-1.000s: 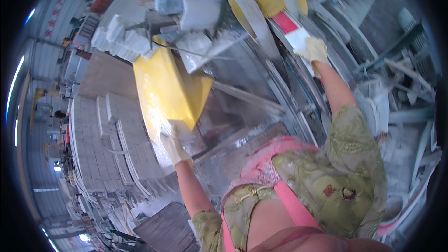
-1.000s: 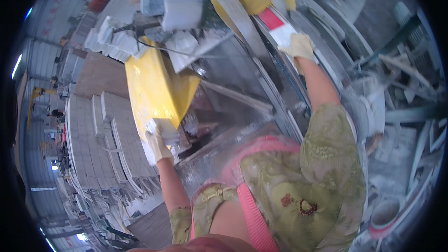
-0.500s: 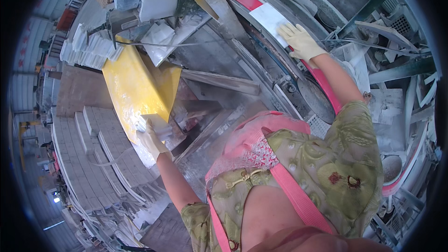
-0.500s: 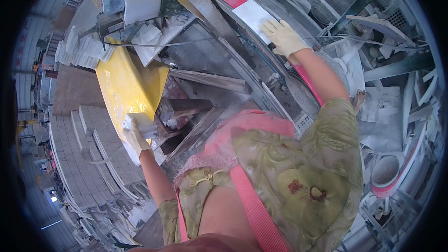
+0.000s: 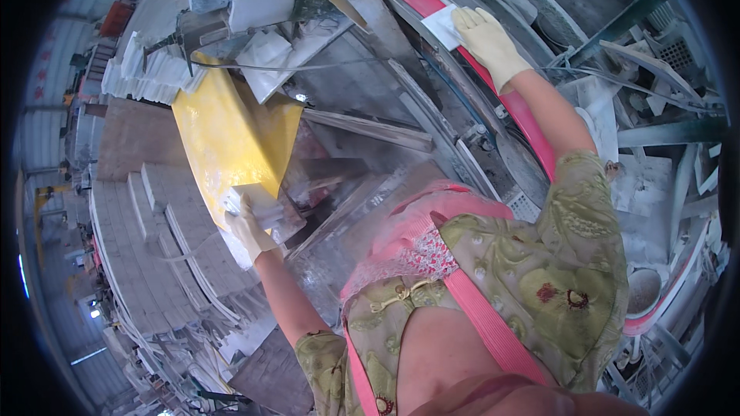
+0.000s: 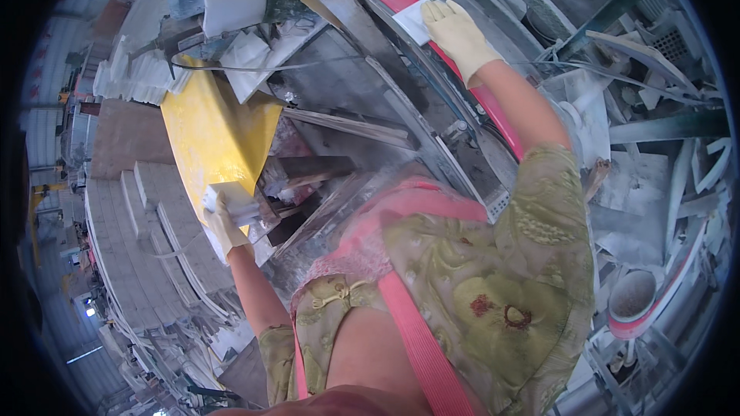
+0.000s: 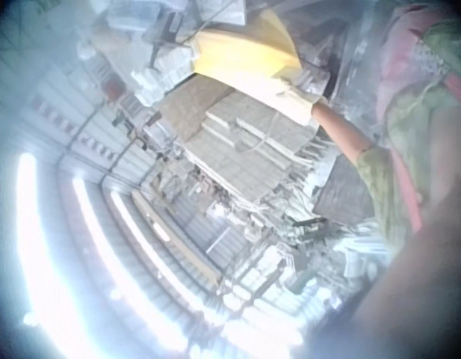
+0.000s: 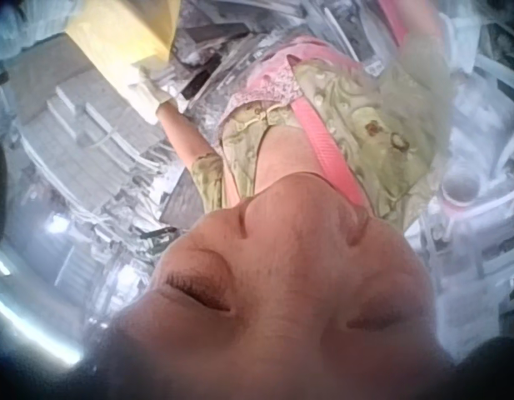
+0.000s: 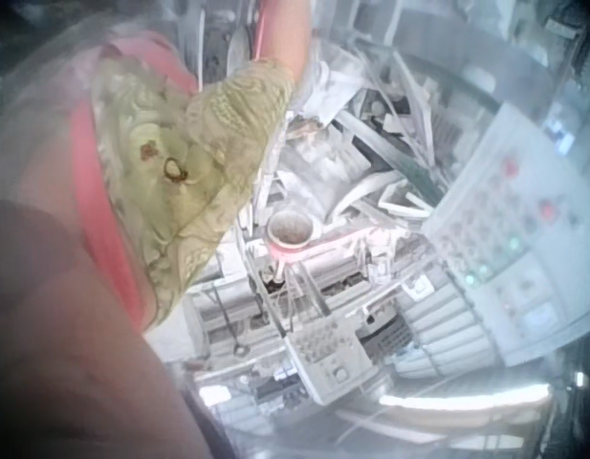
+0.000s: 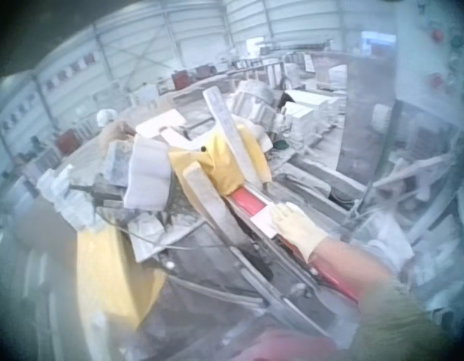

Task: The person repeatedly sands small rectangular plaster pieces on a belt sander, flipping each piece to sand multiple edges and faces. The person stacks finished pieces on a yellow tray and continues the cycle with new pieces from a nearby pile.

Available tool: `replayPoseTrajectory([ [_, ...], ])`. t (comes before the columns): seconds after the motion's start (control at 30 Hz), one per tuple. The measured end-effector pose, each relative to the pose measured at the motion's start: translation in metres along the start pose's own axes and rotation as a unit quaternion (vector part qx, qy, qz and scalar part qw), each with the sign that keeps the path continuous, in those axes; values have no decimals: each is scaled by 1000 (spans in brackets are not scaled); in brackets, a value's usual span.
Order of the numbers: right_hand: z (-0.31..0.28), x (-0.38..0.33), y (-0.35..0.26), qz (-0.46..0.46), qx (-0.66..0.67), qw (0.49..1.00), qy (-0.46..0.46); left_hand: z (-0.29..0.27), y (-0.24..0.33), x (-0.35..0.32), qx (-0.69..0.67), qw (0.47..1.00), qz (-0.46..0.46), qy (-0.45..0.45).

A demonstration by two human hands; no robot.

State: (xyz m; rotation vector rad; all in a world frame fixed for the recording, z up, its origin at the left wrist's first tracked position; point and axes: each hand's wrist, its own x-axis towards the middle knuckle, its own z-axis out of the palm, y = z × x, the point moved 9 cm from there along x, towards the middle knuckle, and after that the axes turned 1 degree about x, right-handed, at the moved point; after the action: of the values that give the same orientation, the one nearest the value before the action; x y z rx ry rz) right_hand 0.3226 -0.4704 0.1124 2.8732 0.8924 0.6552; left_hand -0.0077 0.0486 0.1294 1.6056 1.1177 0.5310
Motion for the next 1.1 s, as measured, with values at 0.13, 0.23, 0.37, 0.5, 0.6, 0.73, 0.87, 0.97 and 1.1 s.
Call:
replayPoseTrajectory([
  [0.13,21,15,-5,-17,39,991,-127,-7,-1,15,35,998,30,30],
  [0.23,24,10,-5,-17,61,984,-168,-9,-15,28,-1,1000,10,18],
  [0.37,43,7,-12,-13,-44,987,-155,-18,-37,50,32,999,28,20],
  [0.5,65,22,-16,6,-37,996,-76,-30,-61,76,39,998,21,37],
  [0.6,64,25,-12,-24,12,995,-91,-35,-45,71,187,974,92,92],
  [0.73,41,49,13,89,89,979,-160,-24,-33,45,134,987,48,75],
  [0.87,1,100,-31,114,302,939,-119,-22,-7,31,177,973,111,95],
  [0.97,-8,113,-132,125,556,805,-166,-21,-9,30,160,980,94,79],
  [1.1,-39,106,-328,58,788,590,-164,-21,-8,23,119,989,58,60],
])
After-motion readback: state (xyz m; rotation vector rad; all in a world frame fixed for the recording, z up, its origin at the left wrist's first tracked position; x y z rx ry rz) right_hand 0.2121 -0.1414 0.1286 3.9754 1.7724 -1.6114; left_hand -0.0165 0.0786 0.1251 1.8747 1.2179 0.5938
